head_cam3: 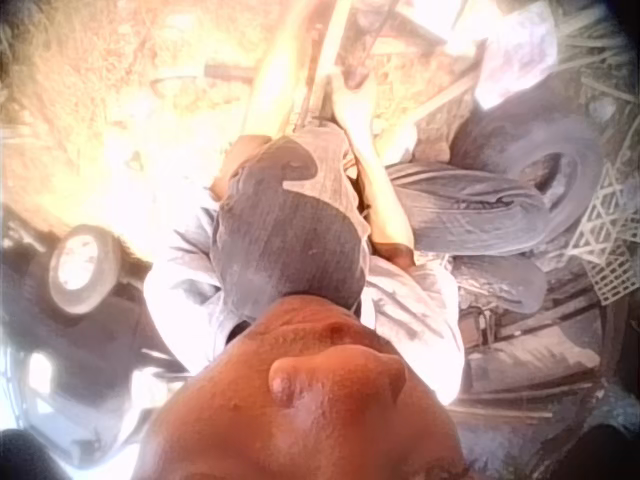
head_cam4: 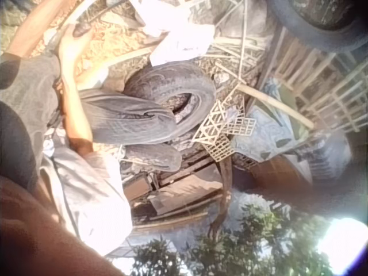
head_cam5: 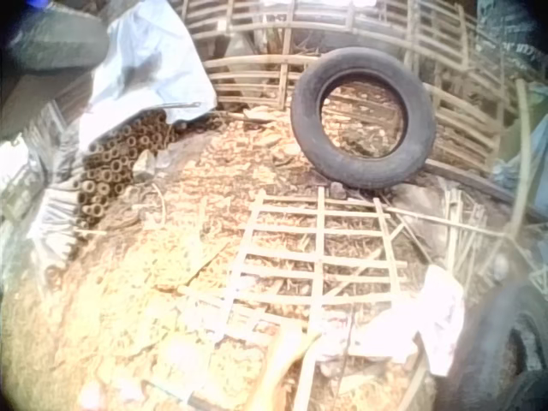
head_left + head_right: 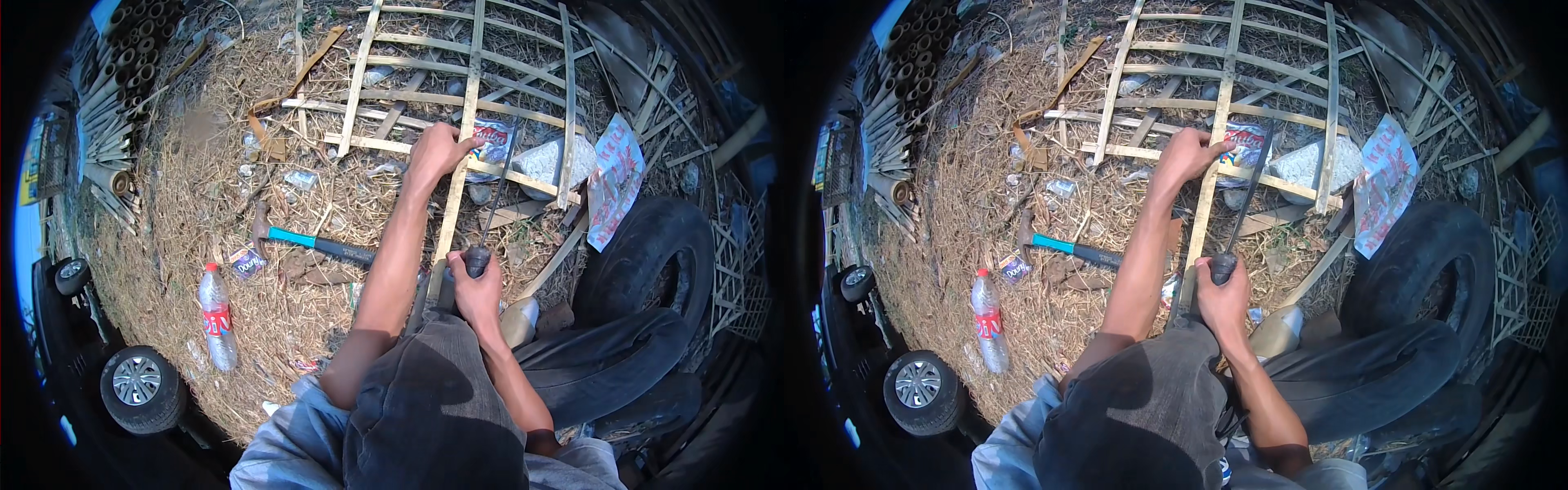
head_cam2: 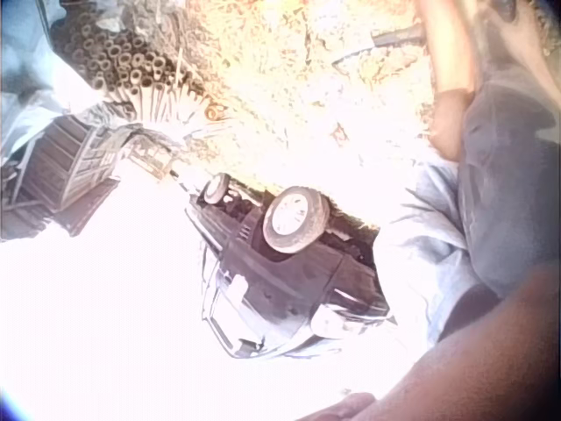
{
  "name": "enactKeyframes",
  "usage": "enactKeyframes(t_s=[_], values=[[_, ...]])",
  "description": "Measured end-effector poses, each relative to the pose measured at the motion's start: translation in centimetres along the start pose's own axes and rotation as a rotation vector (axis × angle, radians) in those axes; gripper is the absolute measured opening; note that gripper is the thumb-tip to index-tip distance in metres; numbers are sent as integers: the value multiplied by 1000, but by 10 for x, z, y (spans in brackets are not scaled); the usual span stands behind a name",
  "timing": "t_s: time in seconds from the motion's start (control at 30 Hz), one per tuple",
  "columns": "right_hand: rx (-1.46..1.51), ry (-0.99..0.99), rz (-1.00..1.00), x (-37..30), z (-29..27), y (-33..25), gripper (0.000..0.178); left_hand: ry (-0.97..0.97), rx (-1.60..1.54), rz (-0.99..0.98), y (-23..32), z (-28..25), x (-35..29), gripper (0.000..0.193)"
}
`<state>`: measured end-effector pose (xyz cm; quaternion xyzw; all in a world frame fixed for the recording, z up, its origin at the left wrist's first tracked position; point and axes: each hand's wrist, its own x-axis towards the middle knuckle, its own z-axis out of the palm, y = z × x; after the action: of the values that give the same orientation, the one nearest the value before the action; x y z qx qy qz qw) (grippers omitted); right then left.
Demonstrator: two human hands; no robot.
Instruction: The person shaves and scrapes a long piece of bamboo using a large blade and a smaller tool, then works on a wooden frame on the ground.
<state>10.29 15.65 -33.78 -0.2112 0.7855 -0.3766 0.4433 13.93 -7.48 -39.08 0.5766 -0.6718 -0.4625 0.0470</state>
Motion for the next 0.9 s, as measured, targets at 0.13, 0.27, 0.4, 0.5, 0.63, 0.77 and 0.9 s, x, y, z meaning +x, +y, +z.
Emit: enactKeyframes(t_s=[0.13, 0.27, 0.4, 0.5, 0.63, 0.77, 0.9], values=[[63, -20, 71, -2, -1, -6, 23, 57, -44, 57, -5, 7, -5, 44], [128, -43, 143, -5, -2, -8, 25, 75, -44, 55, -8, 11, -2, 44], [137, -76, 220, -3, -3, -15, 24, 53, -96, 14, -14, 11, 2, 43], [250, -147, 254, 3, -8, -3, 23, 68, -84, 10, -9, 16, 1, 43], [323, -206, 274, 2, -9, -4, 22, 75, -116, -18, -13, 16, -2, 45], [348, -256, 334, 5, -12, -8, 25, 105, -73, 22, -11, 17, 0, 47], [388, -322, 373, 4, -12, -9, 26, 92, -103, -4, -13, 16, -1, 47]])
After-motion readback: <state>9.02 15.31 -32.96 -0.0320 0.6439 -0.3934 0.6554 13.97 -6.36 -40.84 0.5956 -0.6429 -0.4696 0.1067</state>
